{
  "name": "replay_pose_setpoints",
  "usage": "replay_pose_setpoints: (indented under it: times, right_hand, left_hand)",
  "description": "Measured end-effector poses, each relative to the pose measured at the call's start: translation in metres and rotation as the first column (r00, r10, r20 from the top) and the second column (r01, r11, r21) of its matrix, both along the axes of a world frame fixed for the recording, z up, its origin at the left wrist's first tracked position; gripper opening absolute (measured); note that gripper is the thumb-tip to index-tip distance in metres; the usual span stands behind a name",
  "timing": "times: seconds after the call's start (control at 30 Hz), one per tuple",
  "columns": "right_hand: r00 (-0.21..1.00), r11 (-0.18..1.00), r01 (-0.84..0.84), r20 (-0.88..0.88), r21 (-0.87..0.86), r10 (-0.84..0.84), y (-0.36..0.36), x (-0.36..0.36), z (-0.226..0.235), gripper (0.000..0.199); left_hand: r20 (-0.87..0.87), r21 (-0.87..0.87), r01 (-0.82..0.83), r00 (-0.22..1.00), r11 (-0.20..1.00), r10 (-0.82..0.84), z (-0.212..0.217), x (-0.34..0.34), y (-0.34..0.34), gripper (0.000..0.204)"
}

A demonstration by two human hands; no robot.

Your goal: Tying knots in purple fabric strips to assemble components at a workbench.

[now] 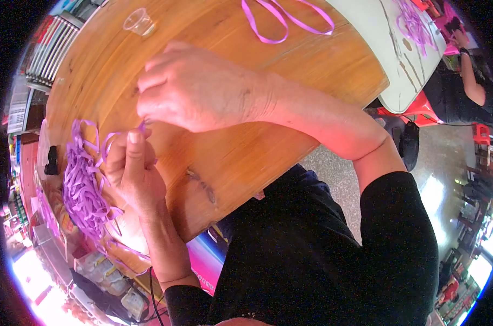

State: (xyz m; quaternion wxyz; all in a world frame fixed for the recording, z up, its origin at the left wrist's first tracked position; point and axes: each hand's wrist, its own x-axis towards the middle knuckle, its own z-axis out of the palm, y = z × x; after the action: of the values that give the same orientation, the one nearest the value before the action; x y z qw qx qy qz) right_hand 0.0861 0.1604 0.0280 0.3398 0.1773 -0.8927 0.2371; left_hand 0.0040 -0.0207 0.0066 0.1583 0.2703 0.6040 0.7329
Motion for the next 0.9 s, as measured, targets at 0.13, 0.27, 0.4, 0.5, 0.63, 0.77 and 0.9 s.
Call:
replay_pose_setpoints:
  times: [0.13, 0.27, 0.4, 0.5, 0.63, 0.77, 0.9]
  right_hand:
    - [1.000, 1.000, 0.014, 0.023, -0.023, -0.013, 0.002, -0.001, 0.004, 0.021]
    - [0.993, 0.992, -0.099, 0.056, -0.077, 0.104, -0.006, -0.002, 0.002, 0.022]
    - [0.999, 0.989, -0.033, 0.005, 0.143, 0.033, 0.005, 0.007, 0.015, 0.015]
    - [0.964, 0.935, 0.264, 0.020, -0.235, -0.266, 0.019, 0.012, 0.023, 0.018]
    - [0.850, 0.654, 0.387, -0.023, -0.649, -0.526, 0.068, 0.011, 0.028, 0.006]
    - [0.838, 0.148, -0.543, -0.523, -0.826, 0.157, 0.102, 0.002, 0.016, 0.008]
    - [0.837, 0.860, 0.493, -0.199, -0.130, -0.510, 0.039, -0.002, 0.036, 0.015]
  left_hand:
    - [0.058, -0.043, 0.019, 0.998, 0.999, -0.017, 0.004, 0.008, 0.003, 0.005]
    - [0.094, -0.063, 0.105, 0.991, 0.992, -0.099, 0.005, 0.011, -0.003, 0.006]
    - [0.059, -0.111, 0.130, 0.990, 0.985, -0.124, 0.013, 0.007, 0.001, 0.009]
    - [-0.082, -0.205, 0.027, 0.996, 0.978, -0.045, 0.015, -0.005, -0.002, 0.012]
    - [-0.137, -0.269, -0.069, 0.990, 0.961, 0.033, 0.021, -0.021, -0.012, 0.011]
    - [-0.073, -0.083, -0.026, 0.997, 0.996, 0.020, 0.025, -0.029, -0.012, 0.008]
    - [-0.070, -0.083, 0.035, 0.997, 0.996, -0.041, 0.021, -0.024, -0.013, 0.009]
